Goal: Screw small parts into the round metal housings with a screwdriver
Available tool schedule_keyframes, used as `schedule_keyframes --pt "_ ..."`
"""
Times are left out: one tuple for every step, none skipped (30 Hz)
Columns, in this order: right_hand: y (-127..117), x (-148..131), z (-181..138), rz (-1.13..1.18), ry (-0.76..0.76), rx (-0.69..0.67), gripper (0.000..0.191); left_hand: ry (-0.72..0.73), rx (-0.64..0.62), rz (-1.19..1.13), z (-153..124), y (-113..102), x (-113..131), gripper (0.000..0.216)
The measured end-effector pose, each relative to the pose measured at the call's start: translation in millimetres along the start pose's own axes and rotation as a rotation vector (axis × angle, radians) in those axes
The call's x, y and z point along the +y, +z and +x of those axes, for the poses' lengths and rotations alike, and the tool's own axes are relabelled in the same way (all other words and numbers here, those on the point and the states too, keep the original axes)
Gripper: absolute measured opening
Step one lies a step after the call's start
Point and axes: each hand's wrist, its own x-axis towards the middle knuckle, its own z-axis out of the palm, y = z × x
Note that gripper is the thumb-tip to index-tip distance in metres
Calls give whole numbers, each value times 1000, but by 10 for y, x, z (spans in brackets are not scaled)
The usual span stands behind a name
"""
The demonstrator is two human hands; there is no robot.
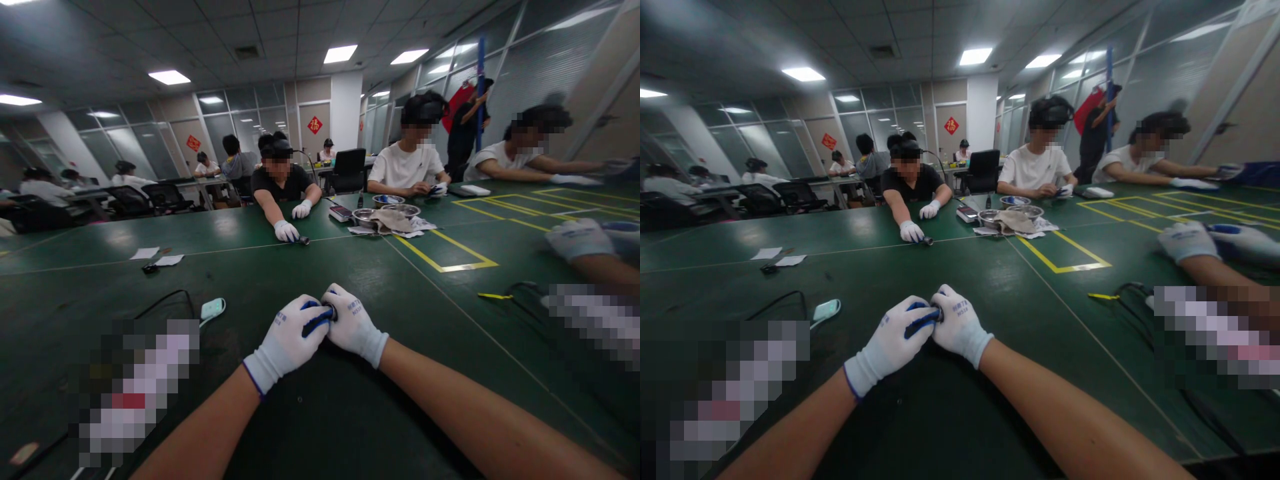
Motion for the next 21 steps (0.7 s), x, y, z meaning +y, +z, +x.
schedule_keyframes --pt "-2 -6 -1 0 4 -1 12 -1 0 2 -1 -1 1 21" --pt "-4 -12 -3 -2 9 -2 12 -1 -1 5 -2 -2 2 21" --pt "-5 -19 -4 -7 14 -2 12 0 0 7 -4 -4 2 21" --pt "-5 -26 -6 -14 22 -4 11 1 2 8 -5 -7 2 21" --pt "-4 -32 -8 -24 31 -6 11 4 5 9 -7 -9 1 21" --pt "-2 -38 -9 -34 40 -8 10 10 10 10 -8 -12 -1 20" --pt "0 -43 -10 -43 48 -10 10 15 16 13 -9 -13 -4 20" --pt "1 -47 -11 -51 53 -14 9 21 20 18 -11 -15 -7 20" --pt "2 -51 -12 -58 53 -18 9 25 23 23 -13 -15 -11 20" --pt "3 -55 -14 -66 50 -23 8 30 24 29 -16 -14 -14 19" --pt "2 -59 -16 -74 45 -26 8 33 25 35 -19 -12 -17 19" --pt "1 -62 -18 -82 39 -27 8 36 27 39 -22 -9 -18 18" --pt "0 -66 -22 -88 34 -25 8 40 30 41 -24 -6 -18 18" --pt "-1 -69 -26 -91 30 -20 8 44 35 41 -26 -4 -17 17" --pt "-2 -71 -30 -91 26 -13 8 49 39 40 -27 -1 -15 17" --pt "-2 -73 -35 -89 21 -4 8 55 43 38 -27 1 -11 17" --pt "-2 -73 -39 -87 16 5 9 62 48 37 -26 3 -8 17" --pt "-2 -73 -43 -84 10 14 9 69 50 36 -24 5 -6 16" --pt "-2 -72 -46 -82 5 22 9 76 53 35 -22 7 -4 16" --pt "-3 -70 -49 -80 1 28 8 83 55 34 -19 9 -4 16" --pt "-4 -67 -51 -78 -3 33 8 89 58 33 -17 12 -5 16"
